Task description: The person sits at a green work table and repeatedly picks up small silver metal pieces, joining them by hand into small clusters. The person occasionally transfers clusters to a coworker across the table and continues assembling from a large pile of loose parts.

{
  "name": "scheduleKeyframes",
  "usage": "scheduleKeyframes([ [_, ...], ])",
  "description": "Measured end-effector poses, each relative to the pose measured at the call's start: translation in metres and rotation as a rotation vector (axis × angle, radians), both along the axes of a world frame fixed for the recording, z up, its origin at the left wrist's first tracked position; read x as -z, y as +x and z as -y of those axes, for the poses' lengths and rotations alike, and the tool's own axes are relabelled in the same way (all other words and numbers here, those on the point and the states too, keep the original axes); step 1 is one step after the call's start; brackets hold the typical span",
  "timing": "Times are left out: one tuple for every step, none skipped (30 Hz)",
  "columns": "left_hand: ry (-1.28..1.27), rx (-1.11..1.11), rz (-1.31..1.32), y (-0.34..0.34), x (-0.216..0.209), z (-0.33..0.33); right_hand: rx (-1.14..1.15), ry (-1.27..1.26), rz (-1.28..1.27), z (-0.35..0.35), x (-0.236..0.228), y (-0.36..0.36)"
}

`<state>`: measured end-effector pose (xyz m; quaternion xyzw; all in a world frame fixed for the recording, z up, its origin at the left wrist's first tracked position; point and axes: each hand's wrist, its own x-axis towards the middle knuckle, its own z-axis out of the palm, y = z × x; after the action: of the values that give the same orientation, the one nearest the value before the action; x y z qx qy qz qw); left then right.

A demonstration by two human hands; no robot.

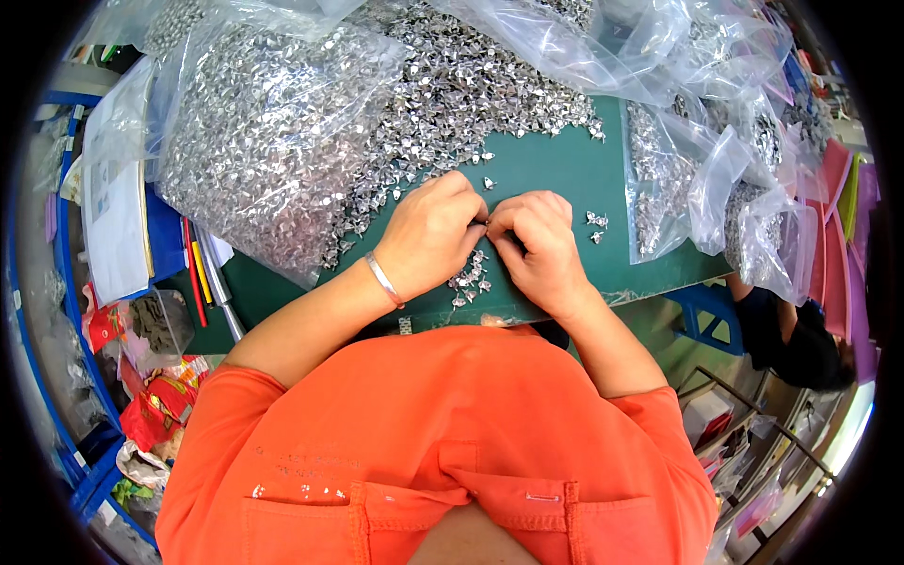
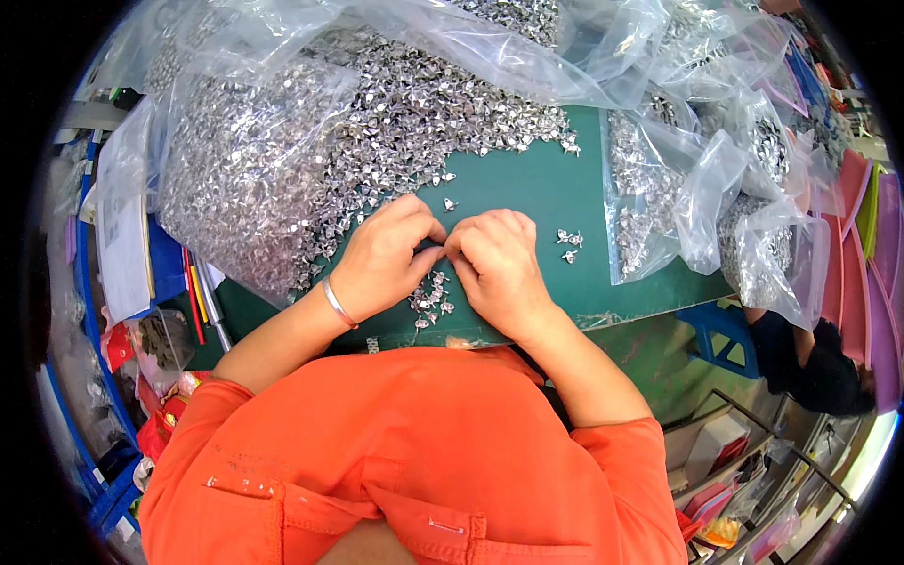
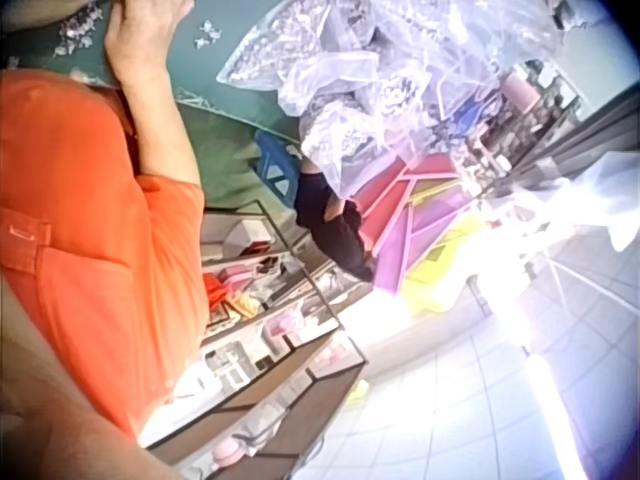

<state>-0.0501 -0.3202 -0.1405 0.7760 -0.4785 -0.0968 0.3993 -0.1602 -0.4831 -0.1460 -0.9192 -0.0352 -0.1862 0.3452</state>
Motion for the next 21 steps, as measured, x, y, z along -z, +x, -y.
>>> scheduleKeyframes([
  [-0.001, 0.009, -0.025, 0.000, 0.000, 0.000, -0.012, -0.009, 0.010, 0.000, -0.001, -0.001],
  [0.007, 0.034, -0.028, 0.001, 0.000, -0.001, -0.023, -0.019, 0.021, 0.000, -0.001, -0.002],
  [0.017, 0.057, -0.033, 0.000, 0.000, -0.002, -0.055, 0.025, -0.001, 0.001, -0.005, -0.003],
  [0.027, 0.081, -0.039, 0.000, 0.000, -0.003, -0.086, 0.069, -0.022, 0.004, -0.011, -0.005],
  [0.028, 0.096, 0.023, -0.002, -0.001, -0.004, -0.116, 0.114, -0.043, 0.006, -0.015, -0.007],
  [0.030, 0.111, 0.086, -0.004, -0.005, -0.006, -0.041, 0.147, -0.031, 0.012, -0.013, -0.010],
  [0.032, 0.125, 0.149, -0.006, -0.008, -0.008, 0.034, 0.180, -0.018, 0.020, -0.011, -0.013],
  [0.040, 0.138, 0.172, -0.007, -0.010, -0.012, 0.109, 0.213, -0.006, 0.027, -0.010, -0.015],
  [0.046, 0.151, 0.196, -0.006, -0.012, -0.017, 0.225, 0.189, 0.012, 0.033, -0.010, -0.016],
  [0.052, 0.163, 0.219, -0.005, -0.012, -0.020, 0.290, 0.203, -0.010, 0.035, -0.011, -0.018],
  [0.023, 0.160, 0.198, -0.005, -0.011, -0.022, 0.298, 0.197, -0.009, 0.034, -0.010, -0.019],
  [0.025, 0.142, 0.185, -0.005, -0.010, -0.021, 0.305, 0.191, -0.007, 0.032, -0.008, -0.019],
  [0.028, 0.123, 0.171, -0.004, -0.009, -0.020, 0.268, 0.142, 0.000, 0.027, -0.010, -0.019],
  [0.030, 0.105, 0.157, -0.003, -0.009, -0.019, 0.231, 0.093, 0.006, 0.021, -0.012, -0.017],
  [0.032, 0.090, 0.133, -0.002, -0.011, -0.018, 0.212, 0.046, -0.008, 0.017, -0.008, -0.017],
  [0.015, 0.072, 0.114, -0.001, -0.012, -0.018, 0.206, -0.007, -0.032, 0.012, -0.008, -0.015],
  [-0.001, 0.055, 0.096, -0.001, -0.013, -0.016, 0.202, -0.044, -0.017, 0.010, -0.006, -0.014],
  [-0.017, 0.036, 0.077, -0.001, -0.014, -0.016, 0.196, -0.081, -0.002, 0.009, -0.003, -0.012],
  [-0.026, 0.034, 0.065, 0.000, -0.014, -0.016, 0.186, -0.059, -0.002, 0.009, -0.003, -0.011],
  [-0.036, 0.031, 0.054, 0.000, -0.014, -0.017, 0.176, -0.038, -0.003, 0.008, -0.005, -0.009],
  [-0.046, 0.030, 0.041, 0.000, -0.013, -0.016, 0.167, -0.017, -0.004, 0.009, -0.006, -0.009],
])
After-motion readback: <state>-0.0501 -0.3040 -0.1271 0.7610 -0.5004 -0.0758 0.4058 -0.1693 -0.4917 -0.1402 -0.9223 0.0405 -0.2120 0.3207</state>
